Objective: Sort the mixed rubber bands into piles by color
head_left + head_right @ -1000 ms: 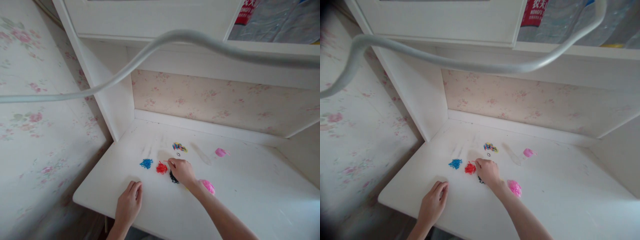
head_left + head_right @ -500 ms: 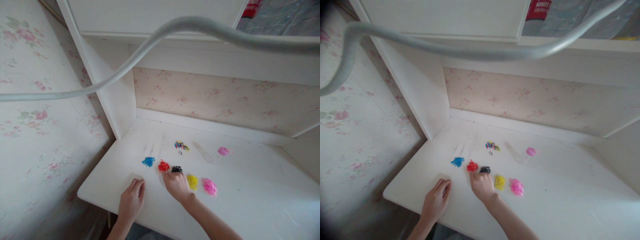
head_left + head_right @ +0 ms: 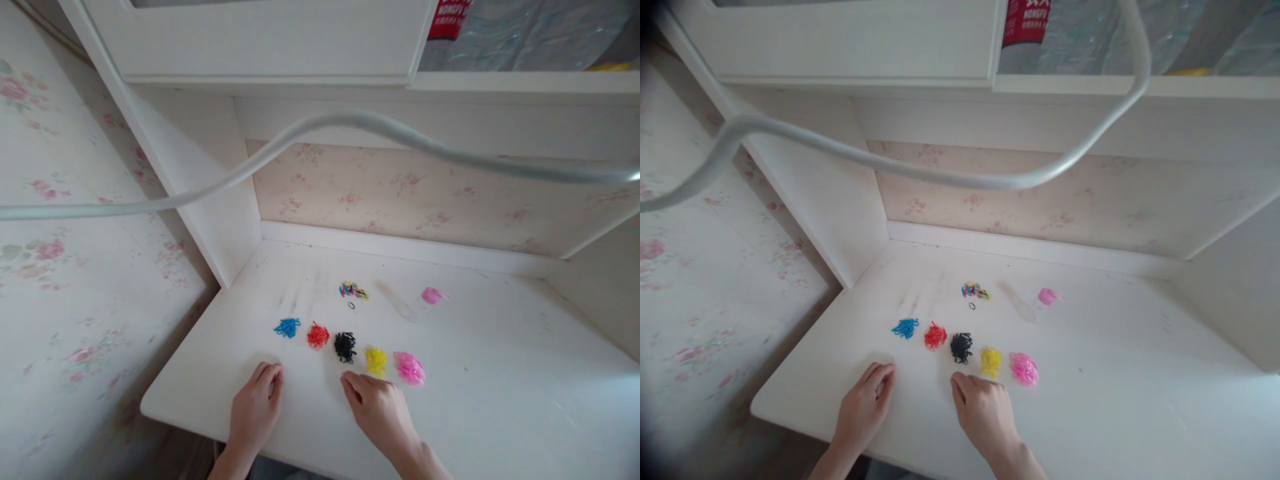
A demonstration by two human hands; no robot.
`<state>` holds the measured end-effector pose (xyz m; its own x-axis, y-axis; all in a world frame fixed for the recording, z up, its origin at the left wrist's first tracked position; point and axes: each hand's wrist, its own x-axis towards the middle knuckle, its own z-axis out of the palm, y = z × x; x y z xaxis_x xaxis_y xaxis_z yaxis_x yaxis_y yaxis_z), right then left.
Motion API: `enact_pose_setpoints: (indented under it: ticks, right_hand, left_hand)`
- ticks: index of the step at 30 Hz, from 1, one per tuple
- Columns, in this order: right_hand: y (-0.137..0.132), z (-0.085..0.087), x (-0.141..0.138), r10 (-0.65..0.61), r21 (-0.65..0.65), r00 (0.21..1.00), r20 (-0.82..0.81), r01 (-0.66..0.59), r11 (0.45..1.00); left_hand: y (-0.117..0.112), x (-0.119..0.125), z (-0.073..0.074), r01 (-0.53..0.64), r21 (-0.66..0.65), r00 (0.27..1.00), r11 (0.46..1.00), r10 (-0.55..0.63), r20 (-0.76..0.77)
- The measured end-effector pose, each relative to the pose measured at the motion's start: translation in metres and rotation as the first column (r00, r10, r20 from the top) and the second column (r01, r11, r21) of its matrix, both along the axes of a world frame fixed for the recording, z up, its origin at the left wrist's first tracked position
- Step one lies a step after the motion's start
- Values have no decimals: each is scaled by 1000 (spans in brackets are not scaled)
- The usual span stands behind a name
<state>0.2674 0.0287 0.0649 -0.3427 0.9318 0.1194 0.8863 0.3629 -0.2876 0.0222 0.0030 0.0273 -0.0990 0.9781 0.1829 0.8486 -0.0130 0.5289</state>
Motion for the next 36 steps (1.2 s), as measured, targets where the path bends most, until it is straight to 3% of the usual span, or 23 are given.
enact_pose_setpoints:
  ticks: [3,7,9,11,16,21,28,36]
  right_hand:
    - [-20,-14,34,-204,-98,956,-209,187,977]
    - [-43,-42,79,-496,-234,819,-289,442,866]
    - [-51,-53,94,-569,-278,770,-287,502,819]
    - [-55,-60,100,-587,-291,750,-307,513,808]
    - [-51,-59,96,-573,-290,734,-365,495,819]
    - [-47,-55,95,-567,-280,731,-379,493,823]
    - [-44,-57,95,-568,-266,740,-361,503,823]
    - [-43,-51,96,-566,-281,737,-370,492,824]
  left_hand:
    - [16,6,17,40,-5,998,999,-40,58]
    - [54,30,49,124,21,992,992,-125,16]
    - [77,47,63,170,-17,984,985,-171,-47]
    - [101,66,70,179,-113,974,977,-193,-122]
    - [157,106,62,185,-192,958,964,-220,-183]
    - [192,130,46,138,-253,952,958,-199,-234]
    - [208,141,36,67,-267,952,961,-142,-272]
    - [207,139,34,73,-229,953,971,-136,-270]
